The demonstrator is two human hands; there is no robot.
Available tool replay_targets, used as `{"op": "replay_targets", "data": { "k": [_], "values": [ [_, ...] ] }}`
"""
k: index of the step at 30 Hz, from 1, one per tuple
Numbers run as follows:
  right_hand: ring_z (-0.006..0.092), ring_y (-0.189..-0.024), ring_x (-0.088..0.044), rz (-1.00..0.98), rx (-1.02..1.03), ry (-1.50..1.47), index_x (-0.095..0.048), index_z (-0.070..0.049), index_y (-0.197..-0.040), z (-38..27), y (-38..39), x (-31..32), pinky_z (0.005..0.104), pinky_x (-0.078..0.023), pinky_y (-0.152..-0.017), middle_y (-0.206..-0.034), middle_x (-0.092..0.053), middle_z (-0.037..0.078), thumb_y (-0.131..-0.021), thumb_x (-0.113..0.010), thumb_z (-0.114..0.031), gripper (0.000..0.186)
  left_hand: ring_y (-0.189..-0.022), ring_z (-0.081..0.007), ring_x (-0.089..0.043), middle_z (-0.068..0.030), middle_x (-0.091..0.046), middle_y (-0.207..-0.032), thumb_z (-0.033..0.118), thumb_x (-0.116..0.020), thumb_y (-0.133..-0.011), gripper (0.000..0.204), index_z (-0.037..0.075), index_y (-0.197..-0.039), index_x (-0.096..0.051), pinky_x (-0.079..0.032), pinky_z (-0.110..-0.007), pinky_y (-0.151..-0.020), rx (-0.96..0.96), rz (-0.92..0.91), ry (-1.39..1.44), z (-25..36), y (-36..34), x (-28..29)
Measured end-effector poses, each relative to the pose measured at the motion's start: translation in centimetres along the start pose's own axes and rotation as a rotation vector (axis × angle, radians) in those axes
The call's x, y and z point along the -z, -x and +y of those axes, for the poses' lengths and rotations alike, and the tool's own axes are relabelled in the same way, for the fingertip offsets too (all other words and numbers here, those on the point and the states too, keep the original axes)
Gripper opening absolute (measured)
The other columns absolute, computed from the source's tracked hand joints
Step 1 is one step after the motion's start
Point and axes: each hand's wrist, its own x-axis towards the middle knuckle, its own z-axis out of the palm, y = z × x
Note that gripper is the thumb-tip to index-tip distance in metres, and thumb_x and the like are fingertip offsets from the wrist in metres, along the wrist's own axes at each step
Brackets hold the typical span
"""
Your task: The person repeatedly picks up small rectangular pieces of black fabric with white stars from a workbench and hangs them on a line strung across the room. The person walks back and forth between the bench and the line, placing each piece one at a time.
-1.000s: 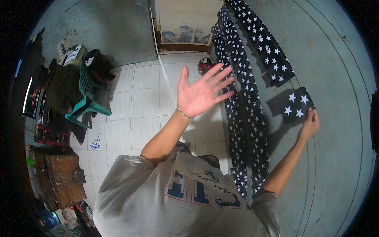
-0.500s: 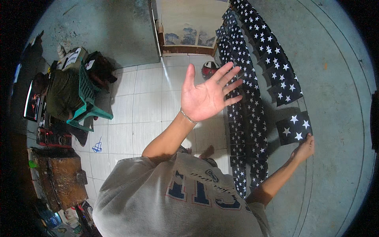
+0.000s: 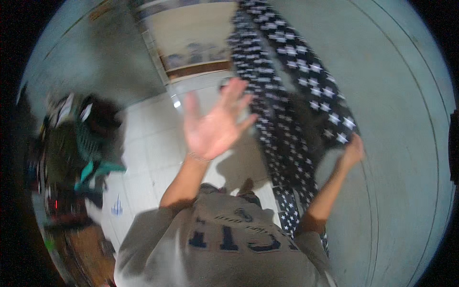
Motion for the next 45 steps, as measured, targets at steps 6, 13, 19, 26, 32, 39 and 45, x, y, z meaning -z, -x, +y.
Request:
{"op": "replay_targets", "data": {
  "k": [6, 13, 19, 26, 32, 39, 45],
  "values": [
    [0.0097, -0.071, -0.056, 0.023, -0.290, -0.264, -0.058, 0.011, -0.099, -0.1, -0.4, -1.1, 0.0225, -0.044, -0.066, -0.082, -0.064, 0.007, -0.082, -0.060, -0.009, 0.027, -0.134, -0.0271, -0.014, -0.0099, -0.012, -0.147, 0.070, -0.027, -0.080, 0.090, 0.006, -0.140, -0.013, -0.005, -0.055, -0.106, -0.014, 0.108, 0.022, -0.8, 0.7, -0.4],
    [0.0094, -0.070, -0.057, 0.005, -0.227, -0.211, -0.060, 0.011, -0.097, 1.9, -1.0, -2.5, 0.0227, -0.045, -0.065, -0.081, -0.064, 0.007, -0.081, -0.061, -0.011, 0.027, -0.135, -0.0296, -0.010, -0.0124, -0.009, -0.147, 0.067, -0.028, -0.081, 0.088, 0.003, -0.140, -0.012, -0.004, -0.055, -0.106, 0.029, -0.038, -0.001, -1.7, 2.1, 0.1],
    [0.0117, -0.076, -0.058, -0.041, -0.190, -0.125, -0.061, 0.007, -0.097, 1.2, -0.9, -2.0, 0.0245, -0.045, -0.069, -0.082, -0.065, 0.010, -0.082, -0.061, -0.014, 0.026, -0.135, -0.0301, -0.011, -0.0128, -0.009, -0.147, 0.068, -0.027, -0.081, 0.089, 0.003, -0.140, -0.011, -0.004, -0.055, -0.106, 0.061, 0.098, 0.033, -2.3, 2.9, 0.2],
    [0.0184, -0.089, -0.058, -0.187, -0.057, -0.043, -0.057, 0.001, -0.108, -3.0, 6.1, 2.4, 0.0299, -0.045, -0.081, -0.100, -0.062, 0.010, -0.086, -0.057, -0.015, 0.027, -0.133, -0.0307, -0.015, -0.0114, -0.013, -0.147, 0.071, -0.026, -0.079, 0.090, 0.005, -0.139, -0.019, -0.004, -0.054, -0.106, 0.213, 0.032, 0.231, -5.0, 1.4, 1.7],
    [0.0342, -0.120, -0.041, -0.598, 0.196, 0.206, -0.043, -0.001, -0.125, -11.0, 13.9, 8.3, 0.0395, -0.031, -0.100, -0.128, -0.043, 0.021, -0.077, -0.063, -0.015, 0.054, -0.129, -0.0300, -0.020, -0.0111, -0.020, -0.143, 0.073, -0.027, -0.078, 0.089, 0.007, -0.139, -0.022, -0.014, -0.053, -0.105, 0.457, -0.026, 0.213, -11.6, -1.1, -1.1],
    [0.0438, -0.129, -0.017, -0.368, 0.227, 0.329, -0.031, -0.004, -0.133, -13.7, 16.7, 16.9, 0.0501, -0.018, -0.104, -0.141, -0.015, 0.027, -0.068, -0.071, -0.029, 0.080, -0.131, -0.0321, -0.019, -0.0128, -0.017, -0.144, 0.069, -0.033, -0.079, 0.089, 0.006, -0.139, -0.015, -0.020, -0.049, -0.105, 0.871, -0.244, 0.363, -22.5, 2.1, -7.3],
    [0.0442, -0.127, -0.022, -0.126, 0.028, 0.596, -0.048, -0.005, -0.123, -15.9, 24.1, 30.1, 0.0507, -0.023, -0.102, -0.140, -0.018, 0.026, -0.066, -0.074, -0.023, 0.064, -0.133, -0.0314, -0.014, -0.0129, -0.014, -0.145, 0.068, -0.030, -0.081, 0.089, 0.005, -0.140, -0.010, -0.021, -0.053, -0.103, 1.224, -0.432, 0.436, -32.2, 12.2, -12.6]
  ]
}}
